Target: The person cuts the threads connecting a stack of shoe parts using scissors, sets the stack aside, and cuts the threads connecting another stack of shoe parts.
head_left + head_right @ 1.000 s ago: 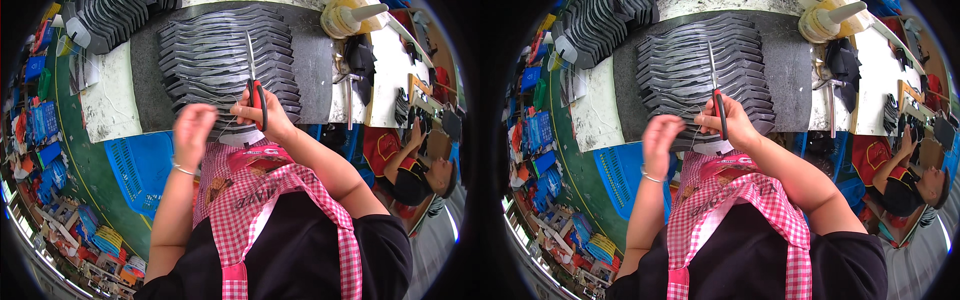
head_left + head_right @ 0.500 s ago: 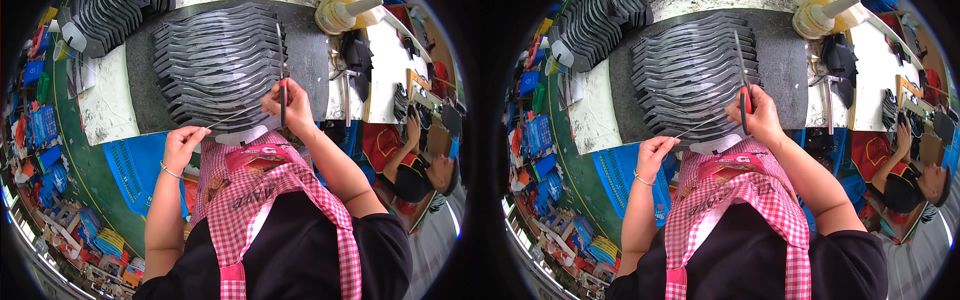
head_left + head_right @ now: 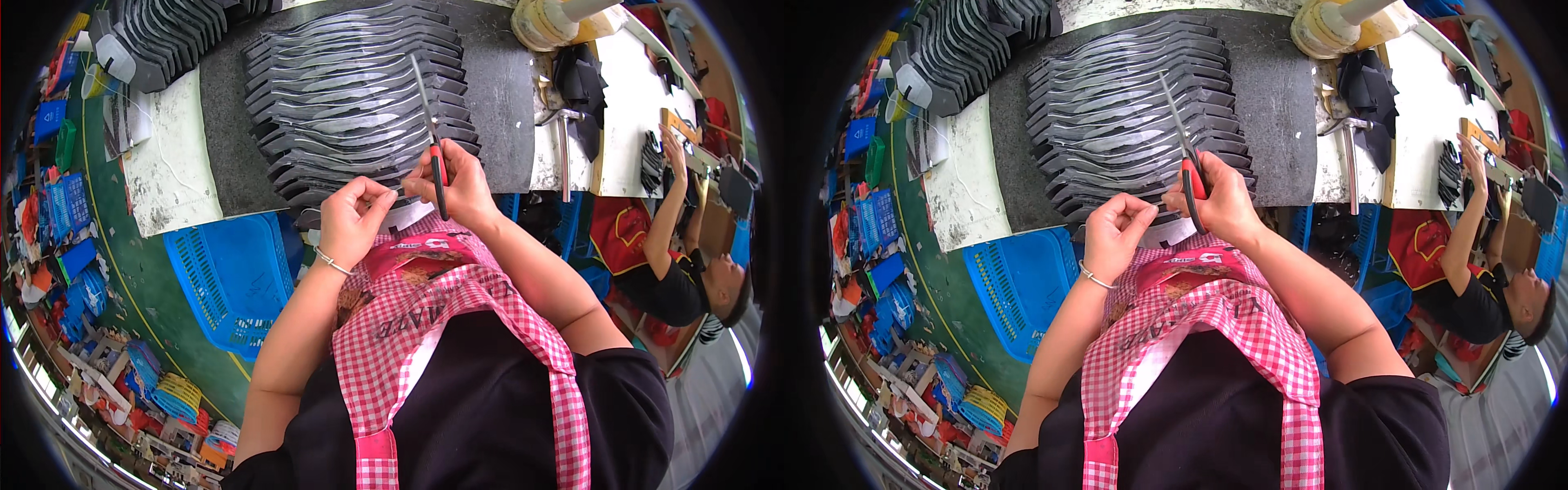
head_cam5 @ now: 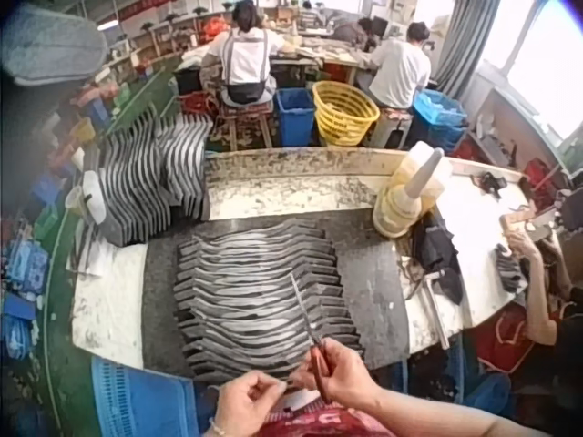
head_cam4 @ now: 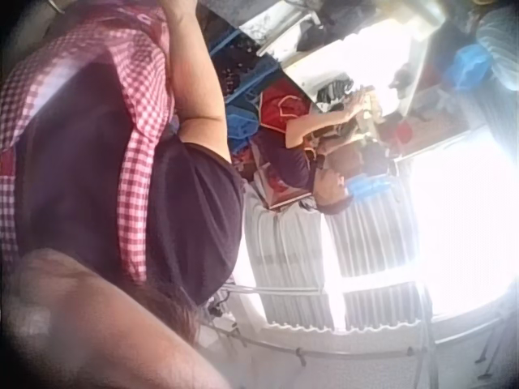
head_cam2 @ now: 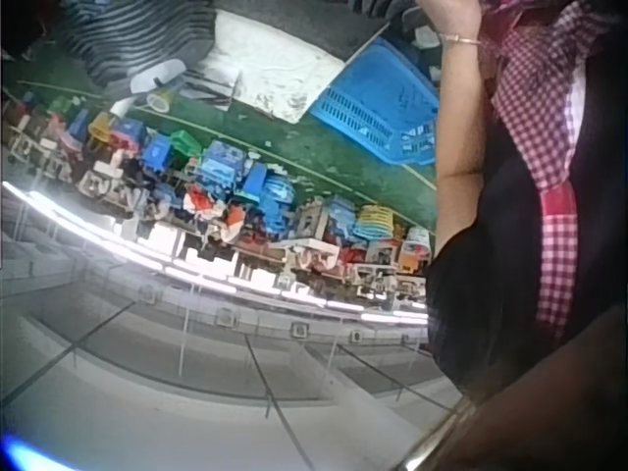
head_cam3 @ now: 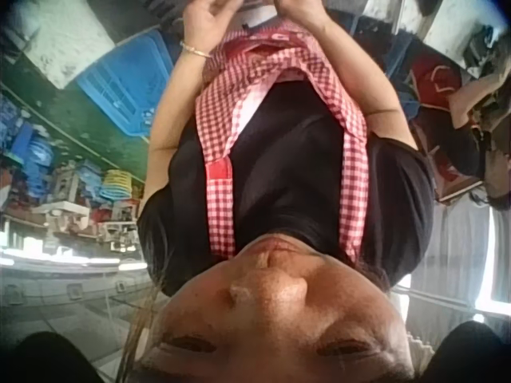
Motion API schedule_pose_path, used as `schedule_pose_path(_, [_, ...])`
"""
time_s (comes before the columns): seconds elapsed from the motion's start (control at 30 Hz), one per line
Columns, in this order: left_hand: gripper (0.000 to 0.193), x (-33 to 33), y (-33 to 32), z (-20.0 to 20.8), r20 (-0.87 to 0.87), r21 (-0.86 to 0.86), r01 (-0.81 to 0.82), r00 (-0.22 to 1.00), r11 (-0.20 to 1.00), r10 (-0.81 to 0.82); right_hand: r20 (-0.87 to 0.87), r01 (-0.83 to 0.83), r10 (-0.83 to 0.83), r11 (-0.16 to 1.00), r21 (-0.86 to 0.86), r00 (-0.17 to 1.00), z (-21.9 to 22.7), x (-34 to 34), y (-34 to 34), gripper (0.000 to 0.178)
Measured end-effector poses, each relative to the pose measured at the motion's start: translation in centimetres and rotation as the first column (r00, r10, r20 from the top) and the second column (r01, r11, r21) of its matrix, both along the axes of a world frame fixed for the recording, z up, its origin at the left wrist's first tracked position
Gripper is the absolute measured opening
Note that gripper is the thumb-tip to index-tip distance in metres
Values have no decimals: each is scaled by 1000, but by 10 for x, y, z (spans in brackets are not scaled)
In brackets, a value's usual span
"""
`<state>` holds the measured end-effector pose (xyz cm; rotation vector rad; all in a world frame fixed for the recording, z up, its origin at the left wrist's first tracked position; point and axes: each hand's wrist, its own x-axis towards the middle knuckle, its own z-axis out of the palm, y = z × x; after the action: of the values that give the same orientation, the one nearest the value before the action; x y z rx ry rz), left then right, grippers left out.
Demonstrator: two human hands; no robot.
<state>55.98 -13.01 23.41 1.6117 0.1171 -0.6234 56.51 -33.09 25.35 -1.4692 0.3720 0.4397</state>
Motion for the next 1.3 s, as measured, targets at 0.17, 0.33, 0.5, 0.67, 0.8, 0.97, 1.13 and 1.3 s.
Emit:
schedule_pose_path(0.17, [14,8,-6,0,126,252,8,991,968,-41,56,-97,122,938,-332,991,-9,5,-10,27])
schedule_pose_path(0.33, [15,10,-6,-9,169,287,-6,985,958,-45,111,-28,84,901,-432,990,-14,12,-13,29])
schedule_pose_path(0.5, [16,13,-3,-15,188,325,-4,980,946,-61,63,-46,93,845,-533,994,-20,14,-17,33])
schedule_pose_path(0.67, [14,14,2,-17,165,328,-2,985,945,-55,131,-54,213,690,-721,968,-21,18,-12,40])
schedule_pose_path(0.8, [15,16,25,-16,185,341,-42,982,939,-23,216,-42,308,655,-754,927,-29,18,-12,41])
schedule_pose_path(0.97, [16,35,67,-9,217,519,-12,969,855,-118,228,-47,352,626,-779,908,-32,18,-16,39])
schedule_pose_path(1.13, [21,55,75,-3,227,595,-8,961,803,-159,236,-68,470,544,-836,850,-29,22,-20,41])
schedule_pose_path(1.3, [31,67,80,-7,257,772,-25,926,635,-276,288,-2,642,410,-912,711,2,35,-21,45])
